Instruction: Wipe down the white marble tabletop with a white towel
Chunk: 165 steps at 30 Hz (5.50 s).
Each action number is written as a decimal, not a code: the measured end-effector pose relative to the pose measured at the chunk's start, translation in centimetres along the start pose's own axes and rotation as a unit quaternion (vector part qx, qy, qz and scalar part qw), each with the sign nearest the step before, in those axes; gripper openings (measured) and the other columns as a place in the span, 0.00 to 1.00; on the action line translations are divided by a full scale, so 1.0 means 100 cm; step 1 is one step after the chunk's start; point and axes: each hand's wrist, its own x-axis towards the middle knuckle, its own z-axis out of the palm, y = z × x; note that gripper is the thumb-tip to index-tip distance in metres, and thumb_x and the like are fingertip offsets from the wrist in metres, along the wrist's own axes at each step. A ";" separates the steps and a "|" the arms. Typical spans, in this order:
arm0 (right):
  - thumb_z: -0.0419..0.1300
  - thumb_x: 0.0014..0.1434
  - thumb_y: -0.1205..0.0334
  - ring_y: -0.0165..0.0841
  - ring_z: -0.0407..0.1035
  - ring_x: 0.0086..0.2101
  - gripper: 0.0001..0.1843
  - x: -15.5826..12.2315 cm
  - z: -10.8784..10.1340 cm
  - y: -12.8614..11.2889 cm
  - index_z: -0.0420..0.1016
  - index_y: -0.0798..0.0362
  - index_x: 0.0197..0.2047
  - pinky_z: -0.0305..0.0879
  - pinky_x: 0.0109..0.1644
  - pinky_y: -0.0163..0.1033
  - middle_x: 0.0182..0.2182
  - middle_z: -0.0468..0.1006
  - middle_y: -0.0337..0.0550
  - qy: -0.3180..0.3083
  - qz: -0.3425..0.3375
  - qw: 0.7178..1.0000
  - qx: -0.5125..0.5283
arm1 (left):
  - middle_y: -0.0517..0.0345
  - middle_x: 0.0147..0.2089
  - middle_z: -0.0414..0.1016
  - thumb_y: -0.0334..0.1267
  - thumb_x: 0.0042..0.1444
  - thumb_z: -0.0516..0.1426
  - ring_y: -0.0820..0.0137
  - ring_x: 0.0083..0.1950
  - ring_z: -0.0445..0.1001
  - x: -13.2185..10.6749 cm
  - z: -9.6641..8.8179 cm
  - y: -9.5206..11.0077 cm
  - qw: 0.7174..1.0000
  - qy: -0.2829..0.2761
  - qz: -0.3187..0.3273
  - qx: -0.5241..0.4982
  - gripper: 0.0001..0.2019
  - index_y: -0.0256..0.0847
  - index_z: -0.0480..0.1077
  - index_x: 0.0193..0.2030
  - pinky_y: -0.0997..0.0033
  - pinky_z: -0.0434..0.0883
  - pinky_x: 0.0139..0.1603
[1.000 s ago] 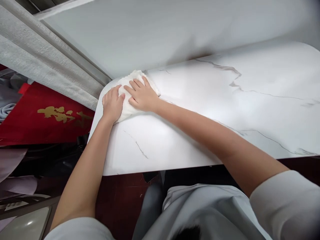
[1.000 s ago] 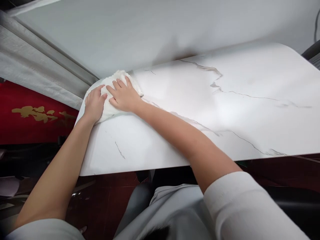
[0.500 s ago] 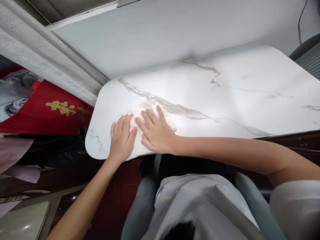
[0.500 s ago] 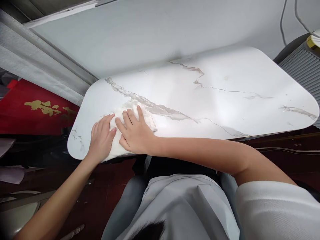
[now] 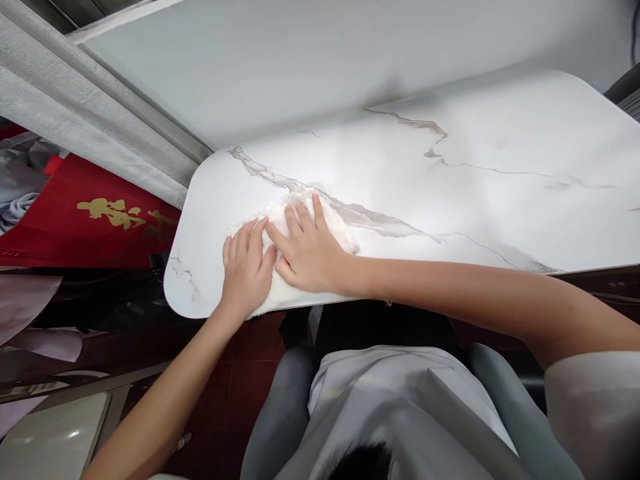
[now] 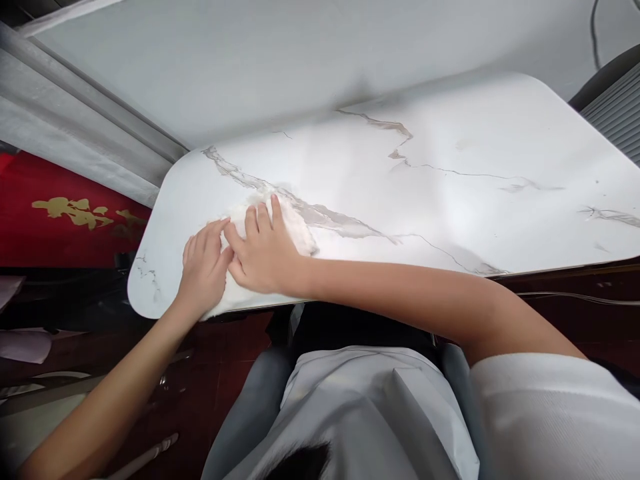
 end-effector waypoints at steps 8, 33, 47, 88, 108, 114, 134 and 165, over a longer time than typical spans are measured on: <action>0.39 0.70 0.59 0.49 0.57 0.61 0.26 0.091 0.020 0.061 0.62 0.54 0.66 0.36 0.70 0.69 0.57 0.69 0.52 -0.010 0.040 0.999 -0.032 | 0.51 0.67 0.65 0.37 0.65 0.46 0.57 0.70 0.59 0.111 0.015 -0.023 0.999 0.037 -0.020 -0.012 0.22 0.48 0.62 0.64 0.51 0.52 0.72; 0.26 0.64 0.52 0.40 0.65 0.56 0.41 0.190 0.048 0.158 0.70 0.64 0.60 0.50 0.66 0.56 0.52 0.75 0.47 0.080 0.060 0.994 -0.032 | 0.62 0.66 0.64 0.38 0.70 0.46 0.67 0.68 0.57 0.249 0.033 -0.026 0.996 0.025 -0.067 -0.048 0.19 0.46 0.58 0.66 0.57 0.49 0.71; 0.26 0.63 0.52 0.46 0.60 0.59 0.42 0.148 0.040 0.145 0.68 0.70 0.60 0.39 0.67 0.63 0.56 0.71 0.58 0.054 0.040 0.998 -0.008 | 0.63 0.69 0.63 0.50 0.63 0.46 0.65 0.72 0.52 0.209 0.044 -0.020 0.995 0.041 -0.043 -0.082 0.26 0.50 0.59 0.66 0.54 0.42 0.73; 0.43 0.65 0.59 0.49 0.58 0.60 0.28 0.017 -0.018 0.170 0.63 0.59 0.64 0.41 0.68 0.65 0.59 0.66 0.56 0.016 0.068 0.995 -0.069 | 0.51 0.68 0.63 0.40 0.67 0.49 0.59 0.73 0.55 0.143 0.062 0.093 0.995 0.013 0.052 -0.078 0.20 0.49 0.62 0.65 0.46 0.41 0.74; 0.44 0.66 0.64 0.41 0.60 0.57 0.26 0.103 -0.017 0.235 0.64 0.57 0.64 0.48 0.68 0.58 0.55 0.70 0.47 0.020 0.124 0.990 -0.060 | 0.54 0.64 0.67 0.48 0.63 0.45 0.53 0.68 0.59 0.263 0.077 0.081 0.995 0.025 0.045 -0.083 0.22 0.54 0.64 0.62 0.48 0.50 0.72; 0.42 0.66 0.65 0.41 0.58 0.59 0.27 0.100 -0.019 0.232 0.62 0.57 0.66 0.43 0.71 0.56 0.58 0.68 0.47 0.000 0.128 0.989 -0.069 | 0.57 0.68 0.64 0.49 0.62 0.42 0.58 0.72 0.54 0.257 0.078 0.083 0.998 0.012 0.027 -0.060 0.27 0.57 0.59 0.67 0.53 0.46 0.74; 0.41 0.65 0.57 0.48 0.53 0.64 0.31 -0.071 -0.055 0.139 0.56 0.58 0.68 0.40 0.69 0.61 0.64 0.61 0.55 -0.030 0.086 0.987 -0.130 | 0.44 0.72 0.57 0.39 0.69 0.46 0.58 0.75 0.50 0.067 0.060 0.139 0.995 -0.024 0.098 0.001 0.24 0.39 0.56 0.70 0.44 0.42 0.74; 0.32 0.61 0.44 0.42 0.54 0.61 0.40 -0.016 -0.056 0.265 0.61 0.52 0.67 0.38 0.68 0.53 0.63 0.66 0.42 0.003 0.207 0.973 -0.099 | 0.64 0.70 0.61 0.40 0.68 0.46 0.63 0.73 0.49 0.204 0.103 0.187 0.987 -0.041 0.097 -0.121 0.23 0.50 0.57 0.68 0.47 0.34 0.76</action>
